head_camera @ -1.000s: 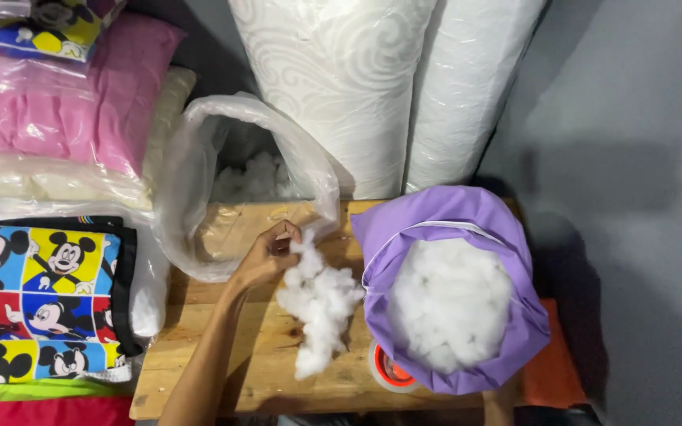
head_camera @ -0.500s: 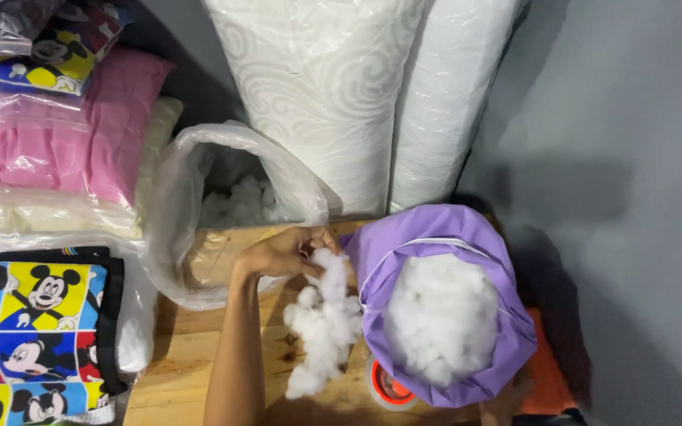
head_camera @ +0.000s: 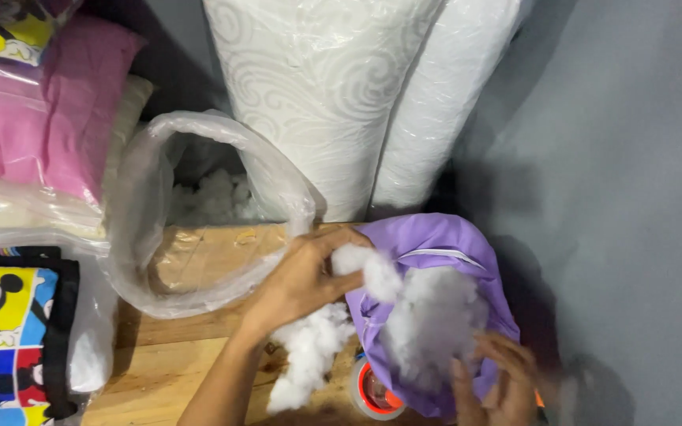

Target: Filling a purple pillowcase with white polyester fiberfill by hand

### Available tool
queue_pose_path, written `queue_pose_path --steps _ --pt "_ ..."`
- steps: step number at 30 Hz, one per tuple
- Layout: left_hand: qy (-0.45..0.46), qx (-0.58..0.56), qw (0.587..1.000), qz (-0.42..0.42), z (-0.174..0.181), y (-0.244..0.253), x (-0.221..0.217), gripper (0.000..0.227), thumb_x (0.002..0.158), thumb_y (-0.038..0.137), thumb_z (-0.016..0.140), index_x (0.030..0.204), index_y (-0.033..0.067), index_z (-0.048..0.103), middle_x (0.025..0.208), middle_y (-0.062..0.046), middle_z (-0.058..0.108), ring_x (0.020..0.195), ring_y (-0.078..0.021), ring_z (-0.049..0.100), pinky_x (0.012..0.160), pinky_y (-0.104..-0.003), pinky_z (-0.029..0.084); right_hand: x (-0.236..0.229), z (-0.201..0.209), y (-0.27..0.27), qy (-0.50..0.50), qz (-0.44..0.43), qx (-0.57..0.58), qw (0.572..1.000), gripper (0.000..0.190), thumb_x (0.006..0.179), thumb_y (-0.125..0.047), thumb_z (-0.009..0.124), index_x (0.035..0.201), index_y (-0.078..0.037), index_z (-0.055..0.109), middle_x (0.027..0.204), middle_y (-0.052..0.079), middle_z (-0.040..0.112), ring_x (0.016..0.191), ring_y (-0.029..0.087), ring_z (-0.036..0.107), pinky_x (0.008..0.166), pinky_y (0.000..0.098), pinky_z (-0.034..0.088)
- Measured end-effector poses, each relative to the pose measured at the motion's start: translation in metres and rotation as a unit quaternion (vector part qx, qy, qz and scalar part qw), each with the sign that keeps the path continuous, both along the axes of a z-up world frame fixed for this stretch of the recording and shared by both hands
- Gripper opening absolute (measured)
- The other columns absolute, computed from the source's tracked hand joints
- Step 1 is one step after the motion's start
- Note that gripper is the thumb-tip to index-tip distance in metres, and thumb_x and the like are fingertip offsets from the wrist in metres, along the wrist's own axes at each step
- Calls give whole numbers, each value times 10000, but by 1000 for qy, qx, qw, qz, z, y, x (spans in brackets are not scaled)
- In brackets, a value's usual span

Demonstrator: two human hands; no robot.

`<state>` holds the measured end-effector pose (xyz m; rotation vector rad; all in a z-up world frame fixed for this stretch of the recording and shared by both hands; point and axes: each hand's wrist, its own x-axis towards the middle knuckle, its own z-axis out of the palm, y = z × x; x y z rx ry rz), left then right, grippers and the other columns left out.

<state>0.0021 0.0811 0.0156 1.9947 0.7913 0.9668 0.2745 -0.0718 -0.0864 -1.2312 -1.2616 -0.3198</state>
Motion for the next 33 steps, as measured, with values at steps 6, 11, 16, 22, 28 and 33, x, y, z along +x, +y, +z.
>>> queue_pose_path --steps 6,11,16,22,28,33 --pt "-28 62 998 3 -7 -39 43 333 817 132 731 1141 127 655 1072 -70 677 891 -267 705 877 -361 504 -50 70 20 -134 118 -130 975 626 870 -245 793 1394 -14 537 1411 178 616 1208 286 612 841 309 564" --pt "-25 39 999 -21 10 -51 40 239 951 253 694 1166 165 634 1115 -48 686 916 -231 722 867 -331 514 -45 56 13 44 74 -181 980 191 950 -100 694 1137 -98 733 1024 24 759 751 100 727 752 217 564" --pt "-34 110 992 57 17 -47 22 247 939 243 723 1155 137 671 1125 -42 745 840 -201 708 814 -318 525 -19 46 14 178 -34 -102 978 179 976 -112 733 1138 -38 714 1054 43 707 933 90 629 866 217 528" --pt "-73 38 989 120 41 -55 12 313 853 280 809 1143 189 736 991 63 723 650 -46 494 500 -211 376 -16 49 29 38 13 -140 989 197 954 45 694 1132 -40 704 1031 69 682 920 159 661 881 265 556" --pt "-104 -74 992 -22 41 -52 22 483 1040 357 429 1393 92 625 1298 -66 674 1253 -185 596 1079 -325 391 -21 8 57 -152 161 -315 923 266 992 -108 529 1155 13 701 1211 144 666 1184 280 622 1082 359 473" --pt "-91 -65 992 -49 29 -53 39 437 1051 273 462 1412 76 611 1283 -56 654 1174 -154 612 981 -274 453 -36 68 31 -70 175 -221 957 170 973 -50 617 1114 -15 705 1218 134 695 1177 261 686 1075 342 524"
